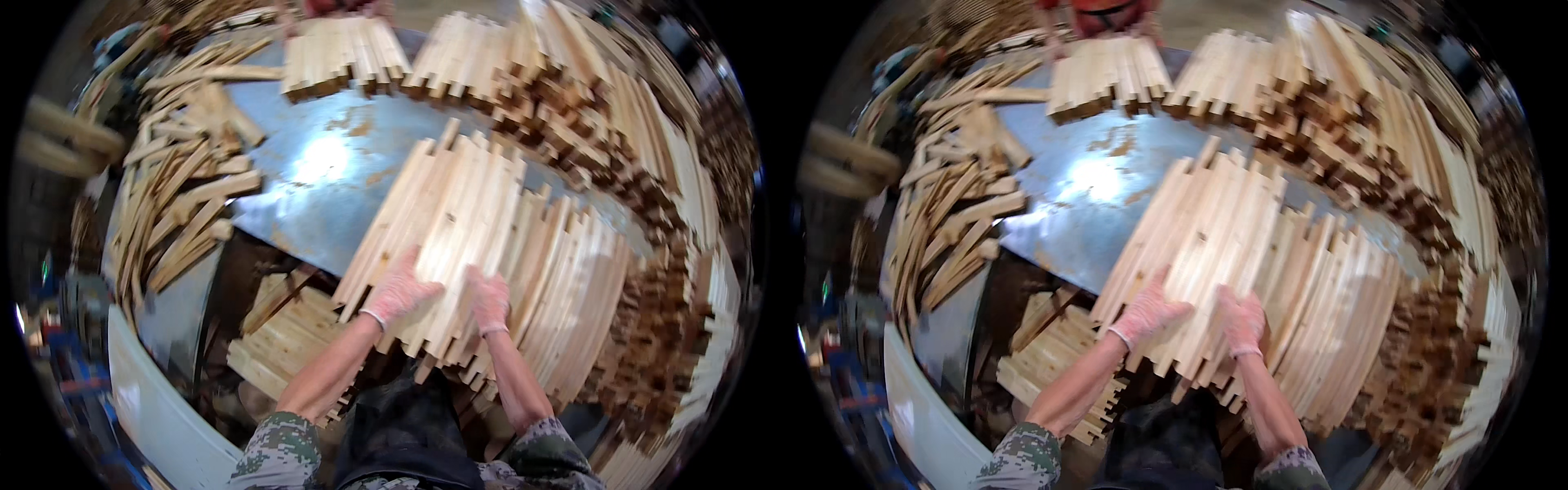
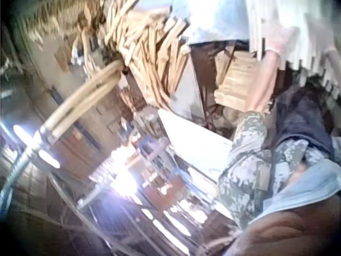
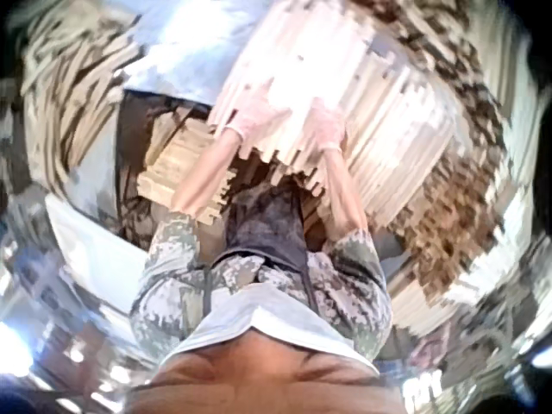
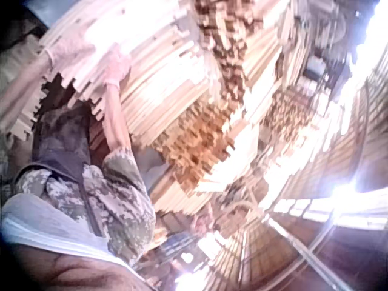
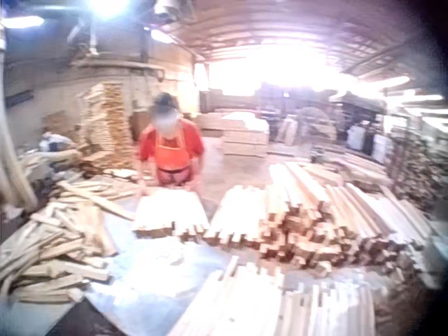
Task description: The person repeatedly picks up stacks of light-colored wooden planks from a metal table and places them onto a conveyor belt. They align the planks in neat rows on the belt, occasionally adjusting the stacks to ensure they are straight. The process is continuous, with the person moving between the table and the conveyor to transfer the wood.
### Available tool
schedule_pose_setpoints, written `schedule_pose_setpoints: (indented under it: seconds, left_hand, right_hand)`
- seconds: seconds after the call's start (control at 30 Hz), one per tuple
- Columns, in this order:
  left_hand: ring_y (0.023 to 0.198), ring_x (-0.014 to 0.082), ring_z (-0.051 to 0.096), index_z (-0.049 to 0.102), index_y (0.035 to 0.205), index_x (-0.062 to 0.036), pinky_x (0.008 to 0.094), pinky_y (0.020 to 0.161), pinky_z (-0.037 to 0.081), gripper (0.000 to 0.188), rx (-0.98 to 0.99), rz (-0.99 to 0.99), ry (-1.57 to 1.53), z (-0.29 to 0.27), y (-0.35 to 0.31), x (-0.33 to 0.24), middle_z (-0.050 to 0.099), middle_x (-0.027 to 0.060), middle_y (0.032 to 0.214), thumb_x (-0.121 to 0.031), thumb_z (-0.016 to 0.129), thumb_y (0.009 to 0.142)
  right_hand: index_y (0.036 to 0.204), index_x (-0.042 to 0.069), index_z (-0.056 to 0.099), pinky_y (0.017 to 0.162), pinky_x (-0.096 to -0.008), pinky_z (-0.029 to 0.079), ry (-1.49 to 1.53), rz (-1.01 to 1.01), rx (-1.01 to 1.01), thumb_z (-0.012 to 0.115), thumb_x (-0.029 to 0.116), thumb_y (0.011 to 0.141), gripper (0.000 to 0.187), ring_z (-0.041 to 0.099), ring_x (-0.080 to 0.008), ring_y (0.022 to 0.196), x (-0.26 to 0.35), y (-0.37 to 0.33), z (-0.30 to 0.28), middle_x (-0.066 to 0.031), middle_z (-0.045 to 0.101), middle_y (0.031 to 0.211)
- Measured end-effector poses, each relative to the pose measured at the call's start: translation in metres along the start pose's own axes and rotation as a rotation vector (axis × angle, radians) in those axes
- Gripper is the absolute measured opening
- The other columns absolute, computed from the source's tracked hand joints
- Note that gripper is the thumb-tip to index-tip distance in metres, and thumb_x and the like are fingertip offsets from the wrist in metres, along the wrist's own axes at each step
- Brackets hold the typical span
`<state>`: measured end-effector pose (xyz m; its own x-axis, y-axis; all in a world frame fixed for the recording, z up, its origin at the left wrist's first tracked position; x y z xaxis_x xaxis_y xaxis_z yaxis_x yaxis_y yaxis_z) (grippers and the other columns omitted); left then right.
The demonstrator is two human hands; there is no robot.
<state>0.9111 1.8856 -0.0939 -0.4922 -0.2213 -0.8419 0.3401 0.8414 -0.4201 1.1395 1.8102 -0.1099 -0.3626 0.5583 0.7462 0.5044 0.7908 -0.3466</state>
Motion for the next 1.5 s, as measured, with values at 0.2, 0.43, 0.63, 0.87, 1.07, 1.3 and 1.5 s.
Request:
schedule_pose_setpoints:
  seconds: [0.2,0.43,0.63,0.87,1.07,1.3,1.5]
  left_hand:
    - [0.152,0.0383,0.044,0.025,0.165,0.0092,0.0388,0.126,0.035,0.115,-0.139,0.044,0.046,-0.047,-0.122,0.016,0.043,0.0306,0.163,-0.038,0.087,0.080]
    - [0.150,0.0367,0.046,0.024,0.166,0.0028,0.0400,0.125,0.036,0.107,-0.473,0.003,-0.314,-0.155,-0.346,0.028,0.048,0.0265,0.160,-0.027,0.084,0.083]
    - [0.142,0.0302,0.054,0.026,0.168,-0.0029,0.0377,0.120,0.041,0.103,-0.872,-0.139,-0.448,-0.192,-0.570,0.121,0.056,0.0230,0.152,-0.027,0.085,0.086]
    - [0.133,0.0318,0.061,0.041,0.160,-0.0025,0.0409,0.113,0.048,0.096,-1.165,-0.199,-0.445,-0.218,-0.872,0.227,0.063,0.0216,0.144,-0.039,0.088,0.085]
    - [0.142,0.0369,0.050,0.051,0.152,-0.0046,0.0472,0.123,0.033,0.096,-1.084,-0.917,0.181,-0.227,-1.075,0.374,0.057,0.0207,0.152,-0.068,0.074,0.084]
    - [0.145,0.0384,0.045,0.049,0.153,-0.0005,0.0504,0.125,0.027,0.095,-1.625,-1.044,0.479,-0.223,-1.238,0.399,0.055,0.0205,0.152,-0.063,0.073,0.086]
    - [0.124,0.0414,0.061,0.063,0.133,-0.0067,0.0538,0.109,0.046,0.059,-1.999,-0.648,0.347,-0.126,-1.255,0.397,0.067,0.0166,0.131,-0.028,0.084,0.082]
  right_hand:
    - [0.127,-0.008,0.067,0.089,-0.0377,0.056,0.401,-0.017,0.131,0.073,0.023,0.100,0.042,0.070,-0.0217,0.098,0.049,-0.101,0.030,-0.0147,0.077,0.114]
    - [0.142,-0.008,0.057,0.094,-0.0375,0.057,0.526,-0.214,0.546,0.070,0.014,0.102,0.048,0.068,-0.0239,0.108,0.137,-0.245,0.126,-0.0164,0.071,0.127]
    - [0.134,-0.004,0.062,0.084,-0.0320,0.057,0.325,-0.500,0.891,0.077,0.009,0.095,0.044,0.069,-0.0160,0.096,0.197,-0.437,0.225,-0.0106,0.074,0.114]
    - [0.127,-0.002,0.068,0.094,-0.0426,0.058,-0.072,-0.875,1.136,0.080,0.028,0.092,0.047,0.076,-0.0348,0.104,0.199,-0.739,0.325,-0.0209,0.078,0.112]
    - [0.132,-0.001,0.058,0.095,-0.0524,0.055,-0.419,-1.108,1.348,0.080,0.048,0.087,0.070,0.069,-0.0469,0.107,0.138,-0.959,0.408,-0.0282,0.069,0.116]
    - [0.130,-0.003,0.059,0.102,-0.0514,0.053,-0.497,-1.101,1.414,0.079,0.057,0.084,0.078,0.066,-0.0468,0.117,0.122,-1.169,0.487,-0.0300,0.067,0.125]
    - [0.123,-0.008,0.059,0.097,-0.0481,0.055,-0.378,-1.108,1.423,0.081,0.055,0.082,0.079,0.070,-0.0448,0.111,0.103,-1.331,0.583,-0.0306,0.071,0.116]
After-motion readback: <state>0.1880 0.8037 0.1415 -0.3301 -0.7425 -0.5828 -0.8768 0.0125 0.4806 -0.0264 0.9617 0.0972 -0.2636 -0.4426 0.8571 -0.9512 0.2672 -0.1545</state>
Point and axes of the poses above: each hand's wrist, its own y-axis towards the middle knuckle, its own z-axis out of the palm, x = y × z, the point moved 9 cm from there along y, towards the middle knuckle
